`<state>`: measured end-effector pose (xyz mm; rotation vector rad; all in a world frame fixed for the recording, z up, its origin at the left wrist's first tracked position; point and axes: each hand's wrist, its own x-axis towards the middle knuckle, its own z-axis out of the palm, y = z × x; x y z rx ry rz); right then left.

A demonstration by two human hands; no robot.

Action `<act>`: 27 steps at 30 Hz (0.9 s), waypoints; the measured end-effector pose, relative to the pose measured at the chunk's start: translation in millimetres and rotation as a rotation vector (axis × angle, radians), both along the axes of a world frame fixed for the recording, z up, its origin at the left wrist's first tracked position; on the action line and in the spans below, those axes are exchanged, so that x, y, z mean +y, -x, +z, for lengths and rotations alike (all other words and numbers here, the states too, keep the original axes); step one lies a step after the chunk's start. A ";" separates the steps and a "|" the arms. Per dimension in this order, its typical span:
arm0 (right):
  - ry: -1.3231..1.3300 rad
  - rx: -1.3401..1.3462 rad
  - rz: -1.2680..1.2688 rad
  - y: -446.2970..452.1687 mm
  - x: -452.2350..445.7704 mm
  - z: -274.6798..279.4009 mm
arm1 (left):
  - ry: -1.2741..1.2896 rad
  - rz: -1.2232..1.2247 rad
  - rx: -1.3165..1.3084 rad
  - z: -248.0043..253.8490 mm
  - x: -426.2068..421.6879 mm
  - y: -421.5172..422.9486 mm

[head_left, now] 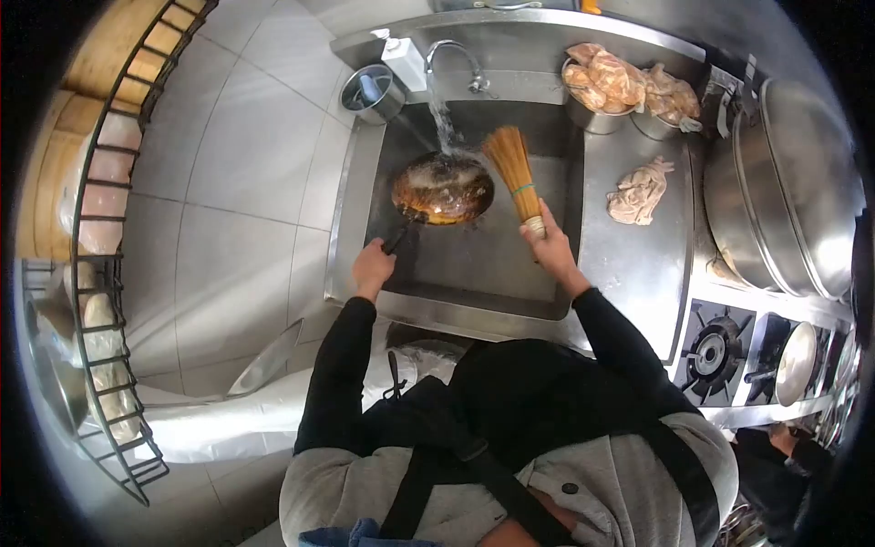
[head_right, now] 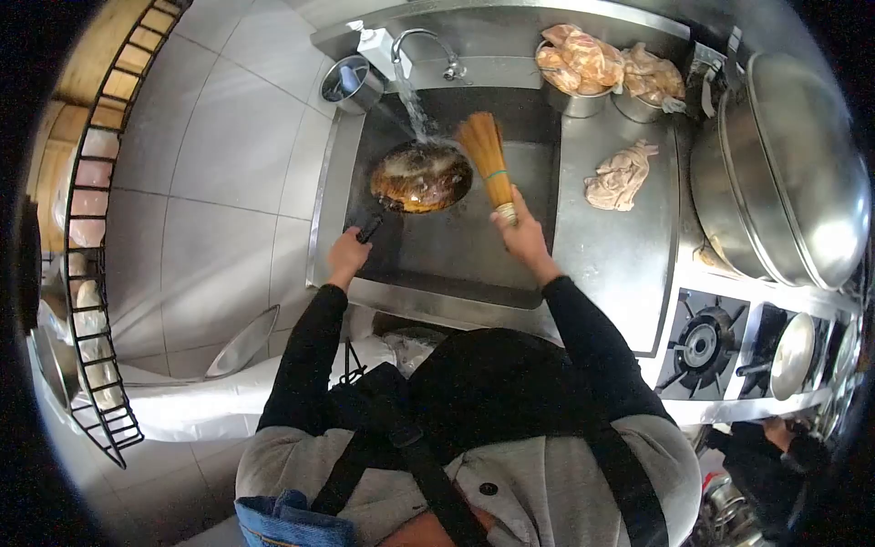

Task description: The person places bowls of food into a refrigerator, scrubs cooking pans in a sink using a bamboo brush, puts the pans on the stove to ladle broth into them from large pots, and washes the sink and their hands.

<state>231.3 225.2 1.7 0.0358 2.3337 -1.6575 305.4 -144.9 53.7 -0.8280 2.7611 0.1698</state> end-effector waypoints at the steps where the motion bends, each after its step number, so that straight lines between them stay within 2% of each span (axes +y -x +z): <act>1: -0.032 0.083 0.125 -10.1 -3.5 8.6 | -0.031 -0.011 0.004 -9.5 2.2 2.0; 3: -0.091 0.247 0.357 -24.8 -6.4 17.3 | -0.084 -0.006 -0.001 -28.0 3.0 6.6; 4: -0.327 0.358 0.398 -26.0 -10.2 -10.1 | -0.105 0.011 -0.002 -37.1 3.5 14.2; 7: -0.232 -0.158 0.076 -0.6 -11.9 -32.9 | -0.136 0.060 -0.013 -36.4 6.1 30.7; 10: -0.294 0.142 0.079 4.4 0.3 -27.5 | -0.144 0.101 -0.041 -29.8 4.0 18.9; 13: -0.030 0.263 0.210 -11.8 -6.5 -21.2 | -0.155 0.132 0.027 -29.8 8.5 11.7; 14: -0.064 0.064 0.215 -7.5 -4.3 -24.6 | -0.199 0.128 0.020 -20.5 11.9 9.6; 15: -0.073 -0.075 0.173 4.1 1.9 -26.8 | -0.277 0.052 0.028 -42.0 -9.0 3.5; 16: -0.076 -0.211 0.122 20.6 11.1 -27.3 | -0.172 -0.070 0.073 -58.2 -21.3 -3.6; 17: -0.067 -0.358 0.066 25.6 17.8 -28.5 | -0.114 -0.082 0.083 -59.1 -18.7 -9.8; 19: -0.127 -0.063 0.030 13.1 15.1 -8.2 | -0.101 0.028 -0.054 -33.4 10.0 -3.0; 21: -0.101 0.178 0.119 -4.5 1.0 14.4 | -0.079 0.048 -0.052 -27.4 23.5 2.9; 24: -0.278 0.380 0.348 -11.4 -8.0 -4.7 | -0.050 -0.027 0.012 -15.2 24.9 13.8; 27: -0.075 -0.268 0.091 6.1 -7.2 8.1 | -0.012 -0.130 0.105 -19.4 12.8 6.4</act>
